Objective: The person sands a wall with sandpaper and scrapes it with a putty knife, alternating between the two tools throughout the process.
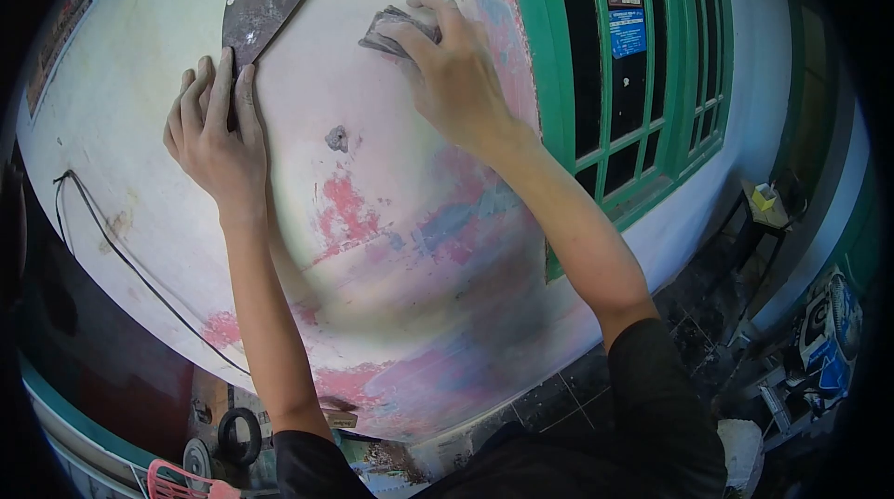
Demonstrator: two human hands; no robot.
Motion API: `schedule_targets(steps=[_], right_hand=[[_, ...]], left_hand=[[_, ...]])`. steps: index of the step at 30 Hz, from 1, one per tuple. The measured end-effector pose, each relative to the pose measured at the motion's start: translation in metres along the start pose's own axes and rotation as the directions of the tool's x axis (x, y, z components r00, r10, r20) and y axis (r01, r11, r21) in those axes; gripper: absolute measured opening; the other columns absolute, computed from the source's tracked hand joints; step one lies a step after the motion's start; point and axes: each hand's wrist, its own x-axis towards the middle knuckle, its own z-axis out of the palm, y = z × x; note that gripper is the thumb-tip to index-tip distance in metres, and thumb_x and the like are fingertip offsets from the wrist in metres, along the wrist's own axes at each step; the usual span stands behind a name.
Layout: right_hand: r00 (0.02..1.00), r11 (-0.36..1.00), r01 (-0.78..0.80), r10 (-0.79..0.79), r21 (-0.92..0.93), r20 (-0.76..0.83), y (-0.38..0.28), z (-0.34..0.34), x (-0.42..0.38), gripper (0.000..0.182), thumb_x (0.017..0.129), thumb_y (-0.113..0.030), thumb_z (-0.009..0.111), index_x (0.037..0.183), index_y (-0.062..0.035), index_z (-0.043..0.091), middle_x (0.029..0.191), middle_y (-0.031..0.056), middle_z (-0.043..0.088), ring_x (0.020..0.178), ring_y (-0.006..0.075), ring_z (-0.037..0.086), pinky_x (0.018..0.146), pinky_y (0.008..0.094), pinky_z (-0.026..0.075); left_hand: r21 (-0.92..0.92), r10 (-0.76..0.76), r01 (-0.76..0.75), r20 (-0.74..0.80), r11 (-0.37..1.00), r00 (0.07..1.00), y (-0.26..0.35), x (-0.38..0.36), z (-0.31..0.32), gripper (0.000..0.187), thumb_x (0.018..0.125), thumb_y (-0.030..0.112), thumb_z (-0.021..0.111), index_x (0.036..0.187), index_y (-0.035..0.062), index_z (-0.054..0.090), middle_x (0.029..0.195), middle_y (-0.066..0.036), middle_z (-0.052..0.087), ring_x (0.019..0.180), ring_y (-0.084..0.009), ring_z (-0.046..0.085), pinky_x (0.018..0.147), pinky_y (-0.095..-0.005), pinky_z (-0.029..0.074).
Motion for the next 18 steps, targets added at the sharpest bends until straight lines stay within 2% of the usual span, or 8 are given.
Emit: schedule_targets(steps=[3, 10, 13, 15, 16, 18], right_hand=[[0.998, 0.996, 0.068, -0.068, -0.062, -0.005, 0.008, 0.011, -0.001, 0.047, 0.077, 0.0, 0.077, 0.122, -0.0119, 0.068, 0.133, 0.0126, 0.06, 0.119, 0.0335, 0.06, 0.099, 0.0473, 0.044], [0.976, 0.971, 0.189, -0.202, -0.147, -0.079, 0.014, 0.009, 0.003, 0.039, 0.078, -0.006, 0.078, 0.116, -0.0132, 0.071, 0.132, 0.008, 0.063, 0.115, 0.0271, 0.062, 0.092, 0.045, 0.044], [0.971, 0.961, 0.218, -0.232, -0.171, -0.064, 0.017, 0.01, 0.002, 0.034, 0.081, -0.008, 0.075, 0.114, -0.0132, 0.073, 0.131, 0.0056, 0.065, 0.111, 0.0258, 0.063, 0.094, 0.0437, 0.043], [0.99, 0.979, 0.137, -0.13, -0.154, 0.052, 0.013, 0.004, 0.001, 0.044, 0.083, -0.006, 0.071, 0.125, -0.017, 0.073, 0.135, 0.0049, 0.064, 0.118, 0.0272, 0.061, 0.104, 0.0424, 0.04], [0.99, 0.979, 0.137, -0.13, -0.153, 0.052, 0.012, 0.003, 0.002, 0.044, 0.083, -0.006, 0.071, 0.125, -0.017, 0.073, 0.135, 0.0049, 0.064, 0.118, 0.0272, 0.061, 0.104, 0.0424, 0.04], [0.989, 0.974, 0.15, -0.148, -0.172, 0.021, 0.008, 0.002, 0.005, 0.03, 0.08, -0.006, 0.074, 0.109, -0.0127, 0.077, 0.132, 0.0056, 0.064, 0.112, 0.0256, 0.063, 0.099, 0.0472, 0.038]], left_hand=[[-0.001, 0.004, -0.004, -0.002, 1.0, 1.0, -0.001, -0.001, 0.001, 0.031, 0.093, 0.024, 0.078, 0.125, 0.0206, 0.077, 0.123, -0.004, 0.074, 0.122, -0.0227, 0.065, 0.105, -0.0374, 0.041], [0.0, 0.012, -0.012, 0.001, 1.0, 1.0, -0.003, -0.002, 0.002, 0.031, 0.093, 0.025, 0.078, 0.124, 0.021, 0.077, 0.123, -0.003, 0.075, 0.121, -0.0226, 0.066, 0.105, -0.0375, 0.041], [-0.004, 0.023, -0.023, -0.019, 1.0, 1.0, -0.004, -0.002, 0.004, 0.026, 0.096, 0.029, 0.075, 0.12, 0.0225, 0.079, 0.121, -0.004, 0.075, 0.119, -0.0236, 0.066, 0.105, -0.0378, 0.04], [0.004, 0.026, -0.026, -0.015, 1.0, 1.0, -0.005, -0.002, 0.004, 0.026, 0.095, 0.03, 0.075, 0.12, 0.023, 0.079, 0.121, -0.003, 0.075, 0.119, -0.0235, 0.066, 0.105, -0.0376, 0.04], [0.005, 0.026, -0.026, -0.015, 1.0, 1.0, -0.005, -0.002, 0.004, 0.026, 0.095, 0.03, 0.075, 0.12, 0.023, 0.079, 0.121, -0.003, 0.075, 0.119, -0.0235, 0.066, 0.105, -0.0376, 0.04], [0.002, 0.03, -0.03, -0.017, 1.0, 0.999, -0.005, -0.002, 0.005, 0.027, 0.095, 0.03, 0.076, 0.12, 0.0232, 0.079, 0.12, -0.003, 0.075, 0.119, -0.0233, 0.066, 0.105, -0.0377, 0.04]])
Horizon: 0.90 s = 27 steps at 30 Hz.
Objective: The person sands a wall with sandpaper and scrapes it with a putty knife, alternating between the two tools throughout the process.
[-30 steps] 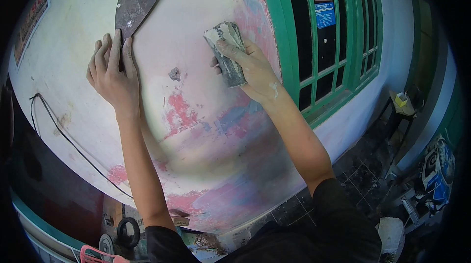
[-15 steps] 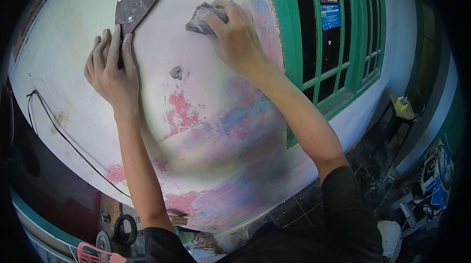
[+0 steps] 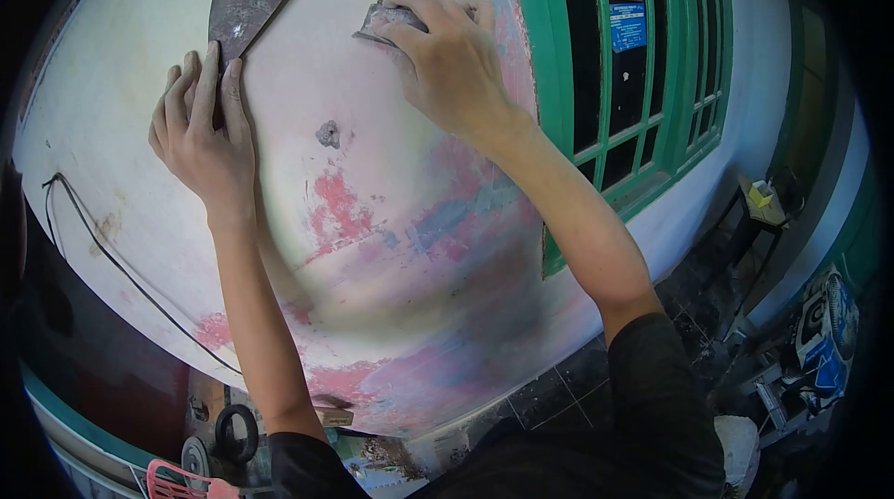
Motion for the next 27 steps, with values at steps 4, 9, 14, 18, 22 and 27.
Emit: schedule_targets(steps=[4, 9, 14, 18, 22, 27], right_hand=[[0.999, 0.999, -0.041, 0.04, -0.02, -0.033, -0.01, -0.002, 0.003, 0.028, 0.079, -0.007, 0.074, 0.107, -0.0121, 0.078, 0.134, 0.0069, 0.062, 0.114, 0.026, 0.063, 0.1, 0.0499, 0.037], [0.997, 0.999, -0.011, 0.008, -0.036, -0.075, -0.007, 0.007, -0.001, 0.03, 0.078, -0.008, 0.076, 0.108, -0.0121, 0.077, 0.132, 0.0046, 0.063, 0.105, 0.0253, 0.062, 0.095, 0.0466, 0.041], [0.987, 0.993, 0.074, -0.087, -0.094, -0.138, 0.001, 0.018, -0.006, 0.033, 0.077, -0.006, 0.075, 0.109, -0.0136, 0.076, 0.12, -0.0011, 0.069, 0.098, 0.0232, 0.062, 0.09, 0.0425, 0.045], [0.974, 0.995, 0.087, -0.095, -0.046, -0.208, 0.006, 0.023, -0.007, 0.036, 0.077, -0.004, 0.074, 0.111, -0.0133, 0.075, 0.116, -0.0016, 0.07, 0.097, 0.024, 0.061, 0.087, 0.0419, 0.048], [0.979, 0.996, 0.064, -0.075, -0.064, -0.19, 0.0, 0.024, -0.015, 0.038, 0.076, -0.002, 0.074, 0.112, -0.0133, 0.074, 0.116, -0.0011, 0.07, 0.099, 0.0256, 0.061, 0.087, 0.0418, 0.049], [0.994, 0.993, 0.087, -0.091, -0.077, -0.062, -0.028, 0.03, -0.055, 0.05, 0.077, -0.003, 0.07, 0.126, -0.015, 0.073, 0.12, 0.0018, 0.07, 0.109, 0.0285, 0.059, 0.095, 0.0424, 0.049]], left_hand=[[-0.001, -0.005, 0.005, -0.003, 1.0, 1.0, 0.0, -0.001, 0.001, 0.027, 0.095, 0.03, 0.076, 0.121, 0.0229, 0.079, 0.12, -0.003, 0.075, 0.119, -0.0232, 0.066, 0.105, -0.0378, 0.04], [-0.01, -0.007, 0.007, -0.002, 1.0, 1.0, -0.001, 0.0, 0.0, 0.027, 0.094, 0.03, 0.077, 0.12, 0.0224, 0.079, 0.121, -0.004, 0.075, 0.12, -0.0237, 0.066, 0.105, -0.0378, 0.04], [-0.01, -0.025, 0.025, 0.021, 1.0, 0.999, 0.003, 0.001, -0.004, 0.031, 0.094, 0.025, 0.078, 0.124, 0.0217, 0.078, 0.124, -0.004, 0.075, 0.121, -0.0233, 0.066, 0.105, -0.0384, 0.041], [0.002, -0.016, 0.016, 0.022, 1.0, 1.0, 0.002, 0.001, -0.003, 0.031, 0.094, 0.026, 0.078, 0.124, 0.0218, 0.078, 0.123, -0.005, 0.075, 0.121, -0.0235, 0.066, 0.105, -0.0385, 0.041], [0.008, -0.021, 0.02, 0.027, 1.0, 0.999, 0.003, 0.001, -0.004, 0.031, 0.094, 0.026, 0.077, 0.125, 0.0218, 0.078, 0.123, -0.005, 0.075, 0.121, -0.0231, 0.066, 0.106, -0.0386, 0.041], [0.007, 0.004, -0.004, 0.017, 1.0, 1.0, -0.001, 0.0, 0.0, 0.029, 0.093, 0.028, 0.077, 0.122, 0.0227, 0.078, 0.121, -0.002, 0.074, 0.119, -0.0231, 0.066, 0.105, -0.0373, 0.04]])
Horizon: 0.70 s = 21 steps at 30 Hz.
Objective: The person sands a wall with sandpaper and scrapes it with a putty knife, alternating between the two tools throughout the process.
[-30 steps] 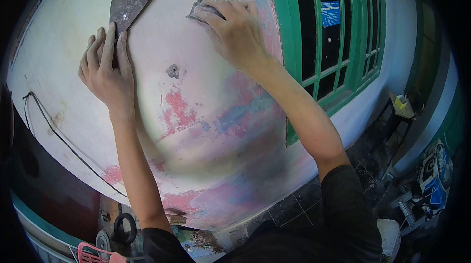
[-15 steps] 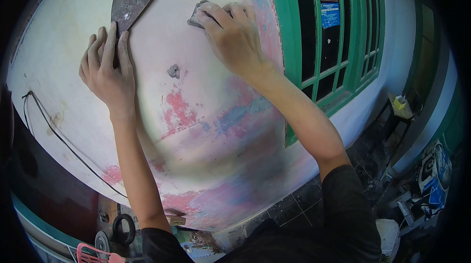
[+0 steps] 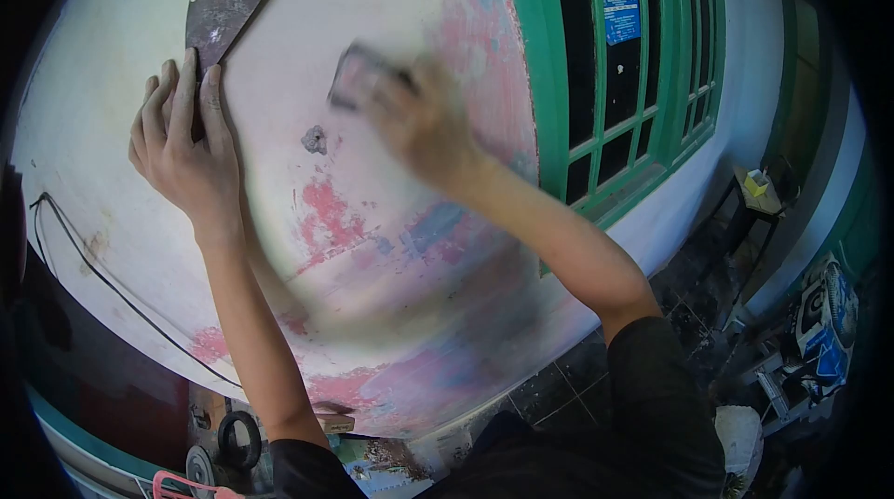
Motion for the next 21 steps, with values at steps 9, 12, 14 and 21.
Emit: schedule_targets(steps=[9, 12, 14, 21], right_hand=[[0.991, 0.994, -0.054, 0.042, -0.096, -0.127, 0.055, 0.006, 0.029, 0.028, 0.083, -0.01, 0.067, 0.11, -0.0125, 0.074, 0.114, 0.0018, 0.069, 0.101, 0.0284, 0.059, 0.085, 0.0438, 0.05], [0.987, 0.996, -0.08, 0.073, -0.044, -0.14, 0.026, 0.013, 0.005, 0.025, 0.083, -0.009, 0.067, 0.107, -0.0125, 0.074, 0.11, 0.0007, 0.068, 0.1, 0.0287, 0.059, 0.082, 0.0429, 0.05], [0.996, 0.998, -0.039, 0.036, -0.046, -0.078, -0.001, 0.004, -0.012, 0.024, 0.083, -0.009, 0.068, 0.106, -0.0126, 0.074, 0.108, 0.0003, 0.068, 0.099, 0.0292, 0.058, 0.081, 0.0426, 0.049], [0.991, 0.995, -0.044, 0.032, -0.09, -0.133, 0.058, 0.005, 0.022, 0.022, 0.082, -0.008, 0.068, 0.104, -0.011, 0.073, 0.105, 0.0034, 0.067, 0.097, 0.0303, 0.058, 0.079, 0.0439, 0.05]], left_hand=[[0.016, -0.002, 0.002, 0.022, 1.0, 1.0, 0.002, 0.0, -0.001, 0.03, 0.093, 0.027, 0.078, 0.122, 0.0224, 0.079, 0.122, -0.003, 0.075, 0.12, -0.0228, 0.066, 0.105, -0.0374, 0.041], [0.03, 0.001, -0.002, 0.027, 1.0, 1.0, 0.002, 0.001, -0.003, 0.03, 0.093, 0.027, 0.078, 0.123, 0.0221, 0.079, 0.122, -0.003, 0.075, 0.12, -0.0222, 0.066, 0.105, -0.0373, 0.041], [0.032, -0.001, 0.0, 0.028, 0.999, 1.0, 0.003, 0.001, -0.003, 0.03, 0.093, 0.027, 0.078, 0.123, 0.022, 0.079, 0.122, -0.003, 0.075, 0.12, -0.022, 0.066, 0.105, -0.0372, 0.041], [0.062, -0.02, 0.016, 0.056, 0.998, 0.998, 0.007, 0.003, -0.006, 0.028, 0.096, 0.028, 0.075, 0.123, 0.0196, 0.078, 0.122, -0.004, 0.076, 0.122, -0.0204, 0.066, 0.107, -0.0375, 0.041]])
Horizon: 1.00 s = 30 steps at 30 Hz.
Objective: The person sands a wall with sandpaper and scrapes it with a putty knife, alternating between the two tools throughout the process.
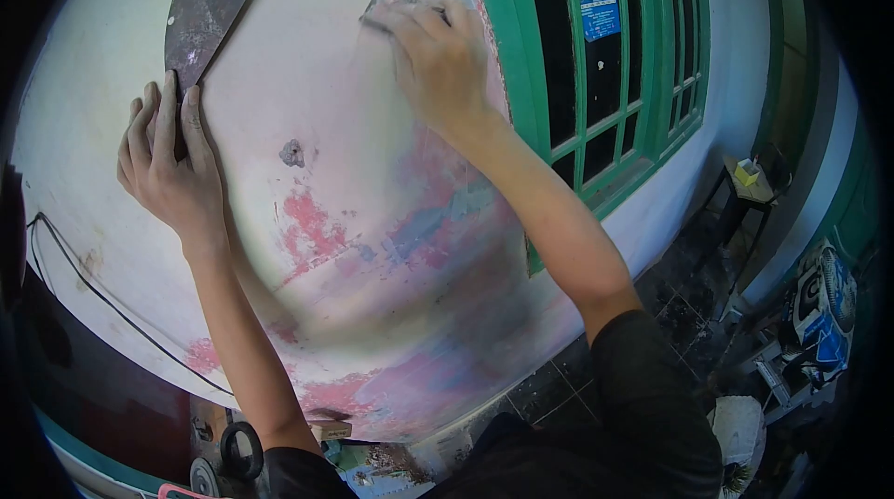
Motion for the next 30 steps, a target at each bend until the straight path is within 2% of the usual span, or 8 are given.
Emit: schedule_targets(steps=[5, 8, 10, 13, 17, 19, 25, 30], right_hand=[[0.983, 0.985, -0.159, 0.151, 0.069, 0.108, -0.063, -0.009, -0.041, 0.033, 0.081, -0.003, 0.067, 0.112, -0.0101, 0.075, 0.113, 0.0027, 0.072, 0.102, 0.0313, 0.06, 0.086, 0.0449, 0.051], [0.979, 0.952, 0.167, -0.192, 0.255, 0.075, -0.06, -0.021, -0.042, 0.032, 0.081, -0.001, 0.065, 0.11, -0.0103, 0.076, 0.111, 0.0028, 0.071, 0.101, 0.0321, 0.06, 0.086, 0.0443, 0.05], [0.99, 0.999, -0.033, 0.031, 0.016, 0.138, -0.018, -0.004, -0.034, 0.031, 0.082, -0.002, 0.066, 0.11, -0.01, 0.077, 0.115, 0.0031, 0.072, 0.1, 0.0314, 0.059, 0.086, 0.0436, 0.05], [0.983, 0.985, -0.174, 0.174, 0.009, -0.05, 0.003, -0.006, 0.003, 0.032, 0.079, -0.002, 0.066, 0.108, -0.0113, 0.078, 0.109, 0.0045, 0.071, 0.1, 0.0308, 0.059, 0.084, 0.043, 0.05], [0.977, 0.976, -0.211, 0.209, 0.052, 0.041, -0.06, -0.004, -0.037, 0.021, 0.087, -0.008, 0.065, 0.105, -0.0134, 0.075, 0.104, 0.0025, 0.069, 0.088, 0.0284, 0.057, 0.076, 0.0436, 0.047], [0.985, 0.957, 0.174, -0.174, 0.231, -0.019, -0.077, -0.02, -0.04, 0.022, 0.086, -0.006, 0.065, 0.104, -0.016, 0.073, 0.098, 0.0033, 0.066, 0.084, 0.0286, 0.056, 0.074, 0.0431, 0.047], [0.991, 0.998, -0.049, 0.043, -0.039, -0.126, 0.018, 0.0, 0.014, 0.023, 0.083, -0.01, 0.069, 0.105, -0.0159, 0.074, 0.1, 0.0025, 0.065, 0.089, 0.029, 0.059, 0.073, 0.0429, 0.048], [0.998, 0.994, 0.014, -0.022, 0.112, 0.064, -0.069, -0.012, -0.052, 0.03, 0.083, -0.01, 0.069, 0.111, -0.0186, 0.075, 0.1, 0.0029, 0.066, 0.092, 0.0303, 0.06, 0.075, 0.0429, 0.049]], left_hand=[[0.008, 0.011, -0.011, -0.005, 1.0, 1.0, 0.0, 0.0, 0.0, 0.028, 0.096, 0.027, 0.076, 0.123, 0.0192, 0.078, 0.122, -0.004, 0.076, 0.121, -0.0199, 0.066, 0.106, -0.0368, 0.042], [-0.01, 0.005, -0.005, -0.015, 1.0, 1.0, 0.001, 0.001, 0.001, 0.028, 0.096, 0.027, 0.076, 0.123, 0.019, 0.079, 0.122, -0.004, 0.076, 0.121, -0.0198, 0.066, 0.105, -0.0364, 0.042], [-0.012, 0.0, 0.0, -0.021, 1.0, 1.0, 0.0, 0.0, 0.001, 0.028, 0.095, 0.026, 0.076, 0.123, 0.019, 0.079, 0.122, -0.004, 0.076, 0.121, -0.0198, 0.066, 0.105, -0.0365, 0.042], [-0.011, 0.026, -0.026, -0.014, 1.0, 1.0, -0.004, 0.0, 0.002, 0.029, 0.094, 0.027, 0.078, 0.122, 0.0213, 0.079, 0.121, -0.003, 0.076, 0.121, -0.0217, 0.066, 0.105, -0.0364, 0.041], [-0.014, 0.029, -0.029, -0.026, 0.999, 0.999, -0.005, -0.001, 0.004, 0.029, 0.094, 0.027, 0.077, 0.122, 0.0215, 0.079, 0.121, -0.003, 0.076, 0.12, -0.0213, 0.066, 0.105, -0.0366, 0.041], [-0.025, 0.019, -0.02, -0.034, 0.999, 0.999, -0.005, -0.002, 0.005, 0.028, 0.094, 0.028, 0.077, 0.122, 0.0227, 0.079, 0.122, -0.003, 0.075, 0.12, -0.0215, 0.066, 0.105, -0.037, 0.041], [-0.031, 0.018, -0.019, -0.03, 0.999, 0.999, -0.005, -0.002, 0.005, 0.028, 0.094, 0.027, 0.078, 0.121, 0.0223, 0.079, 0.121, -0.003, 0.076, 0.12, -0.0214, 0.066, 0.105, -0.0369, 0.041], [-0.021, 0.016, -0.017, -0.037, 1.0, 0.999, -0.004, -0.001, 0.005, 0.029, 0.093, 0.027, 0.078, 0.122, 0.023, 0.079, 0.121, -0.002, 0.076, 0.12, -0.021, 0.066, 0.105, -0.0367, 0.041]])
